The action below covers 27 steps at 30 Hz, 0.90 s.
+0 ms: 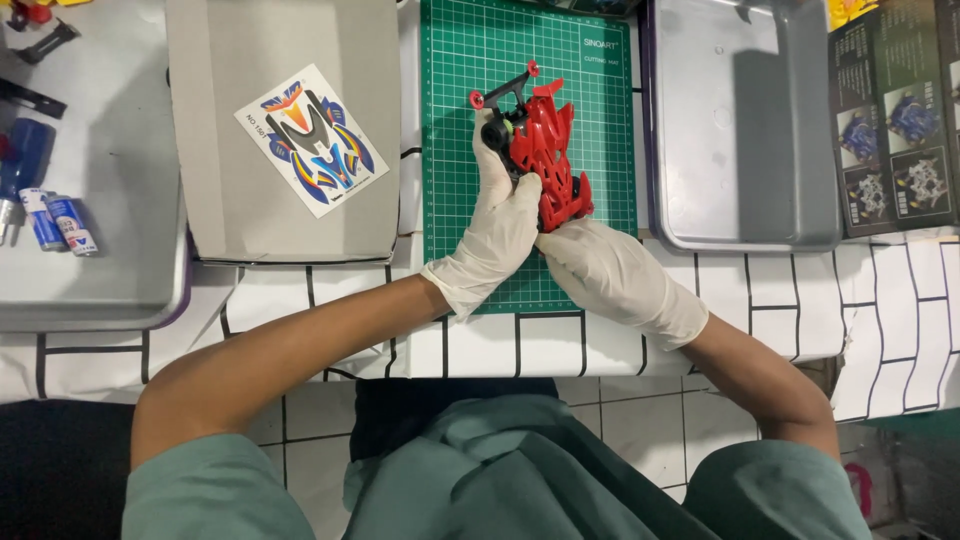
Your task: The person assembles a red model car chassis on a green cutting mat, attaching small black and red parts by hand. They then use a blue screwdriver to tighten components on the model before placing the finished assembly into a gray box and closing the lid.
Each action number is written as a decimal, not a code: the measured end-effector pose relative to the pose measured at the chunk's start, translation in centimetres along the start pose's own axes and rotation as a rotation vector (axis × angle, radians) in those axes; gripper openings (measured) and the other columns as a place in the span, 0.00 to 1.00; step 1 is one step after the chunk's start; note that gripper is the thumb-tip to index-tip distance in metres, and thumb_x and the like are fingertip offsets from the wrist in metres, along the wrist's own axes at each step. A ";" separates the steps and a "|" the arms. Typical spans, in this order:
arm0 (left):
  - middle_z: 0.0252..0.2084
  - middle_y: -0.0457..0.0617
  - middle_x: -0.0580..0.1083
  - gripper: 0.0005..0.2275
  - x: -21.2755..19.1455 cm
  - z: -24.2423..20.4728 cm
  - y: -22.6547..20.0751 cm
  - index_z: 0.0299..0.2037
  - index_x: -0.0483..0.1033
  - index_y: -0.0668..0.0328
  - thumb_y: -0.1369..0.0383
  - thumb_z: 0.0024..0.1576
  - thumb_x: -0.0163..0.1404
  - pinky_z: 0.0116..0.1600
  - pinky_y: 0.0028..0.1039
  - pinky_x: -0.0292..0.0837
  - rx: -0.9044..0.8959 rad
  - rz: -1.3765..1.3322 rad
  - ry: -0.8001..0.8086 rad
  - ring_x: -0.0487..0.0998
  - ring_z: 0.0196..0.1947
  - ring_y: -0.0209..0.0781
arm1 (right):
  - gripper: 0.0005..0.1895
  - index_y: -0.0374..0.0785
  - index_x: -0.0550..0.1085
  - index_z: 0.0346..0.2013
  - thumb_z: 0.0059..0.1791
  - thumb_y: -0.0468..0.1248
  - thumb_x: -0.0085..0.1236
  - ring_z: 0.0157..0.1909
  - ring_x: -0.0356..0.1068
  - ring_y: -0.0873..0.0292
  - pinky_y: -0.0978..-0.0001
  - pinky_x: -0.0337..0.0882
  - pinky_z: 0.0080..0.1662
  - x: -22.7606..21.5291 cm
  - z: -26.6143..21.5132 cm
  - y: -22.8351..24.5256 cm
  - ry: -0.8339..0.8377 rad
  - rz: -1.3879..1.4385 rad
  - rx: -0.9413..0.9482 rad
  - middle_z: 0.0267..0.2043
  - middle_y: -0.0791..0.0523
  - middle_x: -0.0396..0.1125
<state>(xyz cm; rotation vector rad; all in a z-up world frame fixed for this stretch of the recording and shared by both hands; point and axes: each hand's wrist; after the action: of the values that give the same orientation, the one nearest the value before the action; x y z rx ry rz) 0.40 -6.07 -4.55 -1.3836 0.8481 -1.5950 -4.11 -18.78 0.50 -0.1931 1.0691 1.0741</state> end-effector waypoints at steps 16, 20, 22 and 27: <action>0.75 0.54 0.48 0.33 -0.5 0.0 -0.1 0.77 0.38 0.50 0.79 0.63 0.39 0.77 0.43 0.49 -0.035 -0.033 0.014 0.55 0.71 0.43 | 0.16 0.33 0.78 0.46 0.45 0.22 0.66 0.35 0.75 0.51 0.65 0.77 0.37 0.5 -2.3 -3.2 -0.030 0.020 -0.043 0.37 0.52 0.75; 0.74 0.54 0.49 0.32 -0.7 0.0 -0.1 0.77 0.39 0.50 0.78 0.63 0.39 0.77 0.43 0.49 -0.049 -0.048 0.017 0.56 0.71 0.42 | 0.16 0.33 0.78 0.47 0.45 0.22 0.65 0.38 0.76 0.48 0.62 0.77 0.39 0.4 -2.1 -2.9 -0.003 0.076 0.006 0.38 0.50 0.76; 0.74 0.54 0.49 0.32 -0.7 -0.1 -0.1 0.77 0.40 0.50 0.78 0.63 0.39 0.77 0.43 0.50 -0.053 -0.053 0.017 0.56 0.70 0.42 | 0.16 0.33 0.78 0.47 0.45 0.22 0.65 0.38 0.76 0.48 0.62 0.78 0.39 0.1 -1.7 -2.5 -0.001 0.096 0.029 0.39 0.50 0.76; 0.73 0.54 0.50 0.32 -0.8 -0.1 -0.2 0.76 0.41 0.50 0.78 0.63 0.39 0.77 0.43 0.50 -0.063 -0.069 0.017 0.57 0.70 0.42 | 0.19 0.33 0.78 0.49 0.45 0.20 0.63 0.39 0.77 0.46 0.59 0.78 0.40 -0.9 -1.3 -2.2 0.006 0.154 0.110 0.40 0.49 0.76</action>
<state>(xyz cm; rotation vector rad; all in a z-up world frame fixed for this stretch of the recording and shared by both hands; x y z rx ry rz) 0.30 -5.28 -4.72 -1.4600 0.8760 -1.6472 -3.22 -21.30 -0.23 -0.0255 1.1599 1.1491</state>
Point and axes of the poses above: each hand's wrist, its own z-axis towards the middle knuckle, its own x-axis out of the palm, y = z × x
